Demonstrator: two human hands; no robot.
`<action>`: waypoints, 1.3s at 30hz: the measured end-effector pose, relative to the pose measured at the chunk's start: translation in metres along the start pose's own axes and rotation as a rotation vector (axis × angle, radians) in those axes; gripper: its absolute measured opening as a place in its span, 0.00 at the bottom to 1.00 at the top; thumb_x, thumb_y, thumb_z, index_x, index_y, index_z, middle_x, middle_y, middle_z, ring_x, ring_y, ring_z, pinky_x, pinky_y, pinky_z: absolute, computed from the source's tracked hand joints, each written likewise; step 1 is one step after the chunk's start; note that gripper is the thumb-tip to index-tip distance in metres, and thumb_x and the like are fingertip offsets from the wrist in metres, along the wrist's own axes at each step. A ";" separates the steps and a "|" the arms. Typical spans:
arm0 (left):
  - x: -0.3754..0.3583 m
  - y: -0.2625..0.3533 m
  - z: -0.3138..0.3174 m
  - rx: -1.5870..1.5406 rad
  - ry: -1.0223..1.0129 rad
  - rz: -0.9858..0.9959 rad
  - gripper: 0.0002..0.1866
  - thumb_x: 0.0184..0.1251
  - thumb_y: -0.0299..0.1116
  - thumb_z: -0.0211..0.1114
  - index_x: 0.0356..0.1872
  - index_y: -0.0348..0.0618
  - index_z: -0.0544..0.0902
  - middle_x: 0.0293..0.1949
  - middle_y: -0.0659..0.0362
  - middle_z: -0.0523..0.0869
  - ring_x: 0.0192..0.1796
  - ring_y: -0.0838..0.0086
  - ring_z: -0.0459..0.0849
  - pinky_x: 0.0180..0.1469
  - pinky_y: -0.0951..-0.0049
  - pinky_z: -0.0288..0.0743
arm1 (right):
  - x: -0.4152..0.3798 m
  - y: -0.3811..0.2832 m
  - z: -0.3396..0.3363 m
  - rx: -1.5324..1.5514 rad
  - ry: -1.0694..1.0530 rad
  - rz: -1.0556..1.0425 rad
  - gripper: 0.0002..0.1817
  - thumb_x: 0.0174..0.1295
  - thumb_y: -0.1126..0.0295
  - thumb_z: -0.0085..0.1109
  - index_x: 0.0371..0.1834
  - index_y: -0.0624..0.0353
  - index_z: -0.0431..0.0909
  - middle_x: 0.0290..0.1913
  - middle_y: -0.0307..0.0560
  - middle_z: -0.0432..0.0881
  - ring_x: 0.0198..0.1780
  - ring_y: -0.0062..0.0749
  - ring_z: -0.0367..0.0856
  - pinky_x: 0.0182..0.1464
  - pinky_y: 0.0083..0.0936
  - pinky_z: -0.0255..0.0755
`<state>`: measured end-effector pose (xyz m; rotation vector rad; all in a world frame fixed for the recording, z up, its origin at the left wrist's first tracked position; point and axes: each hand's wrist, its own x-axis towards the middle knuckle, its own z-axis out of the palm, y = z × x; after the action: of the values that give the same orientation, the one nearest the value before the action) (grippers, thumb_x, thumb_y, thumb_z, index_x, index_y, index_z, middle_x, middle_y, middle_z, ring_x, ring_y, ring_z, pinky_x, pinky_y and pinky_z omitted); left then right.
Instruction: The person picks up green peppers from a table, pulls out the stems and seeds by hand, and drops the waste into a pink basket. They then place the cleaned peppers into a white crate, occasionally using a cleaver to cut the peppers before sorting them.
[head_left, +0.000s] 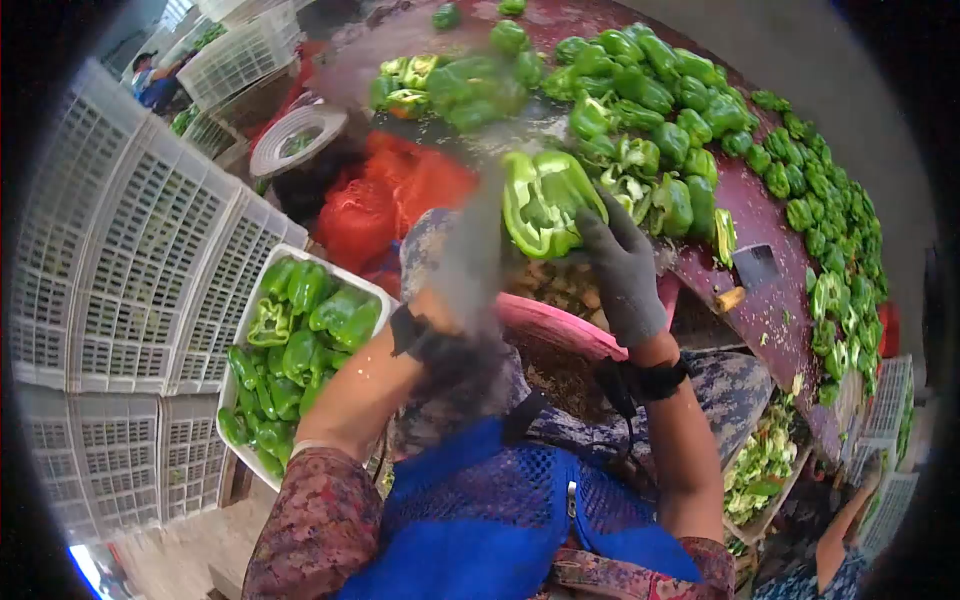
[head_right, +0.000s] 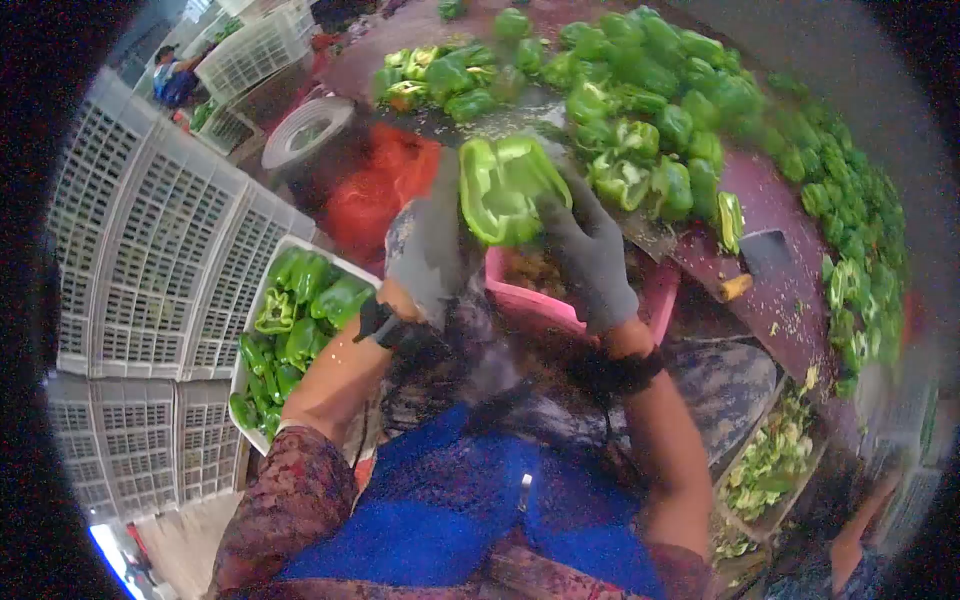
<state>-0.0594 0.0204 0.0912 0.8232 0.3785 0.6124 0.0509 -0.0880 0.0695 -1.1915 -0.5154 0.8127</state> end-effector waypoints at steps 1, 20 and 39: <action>-0.007 0.002 0.000 -0.067 0.017 -0.028 0.24 0.80 0.44 0.52 0.68 0.40 0.71 0.60 0.54 0.81 0.58 0.68 0.82 0.61 0.67 0.77 | -0.003 -0.004 0.007 -0.012 0.010 0.013 0.29 0.72 0.67 0.59 0.72 0.66 0.66 0.61 0.46 0.78 0.56 0.28 0.79 0.56 0.25 0.77; -0.074 -0.004 -0.080 0.318 0.032 0.035 0.32 0.73 0.50 0.60 0.67 0.35 0.71 0.67 0.43 0.72 0.69 0.59 0.70 0.73 0.65 0.60 | 0.013 -0.020 -0.016 -1.088 -0.311 -0.614 0.11 0.70 0.69 0.57 0.49 0.63 0.81 0.36 0.44 0.84 0.33 0.30 0.79 0.38 0.28 0.73; -0.342 0.125 -0.431 2.144 1.351 0.084 0.28 0.66 0.44 0.66 0.64 0.43 0.75 0.55 0.43 0.83 0.52 0.51 0.84 0.50 0.56 0.79 | 0.056 0.066 -0.235 -1.107 -0.169 -0.115 0.11 0.71 0.67 0.57 0.50 0.60 0.81 0.33 0.34 0.78 0.30 0.16 0.71 0.32 0.18 0.67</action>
<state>-0.5970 0.1109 -0.0559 2.3314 2.4967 0.5898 0.2389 -0.1768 -0.0695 -2.0740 -1.2503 0.5043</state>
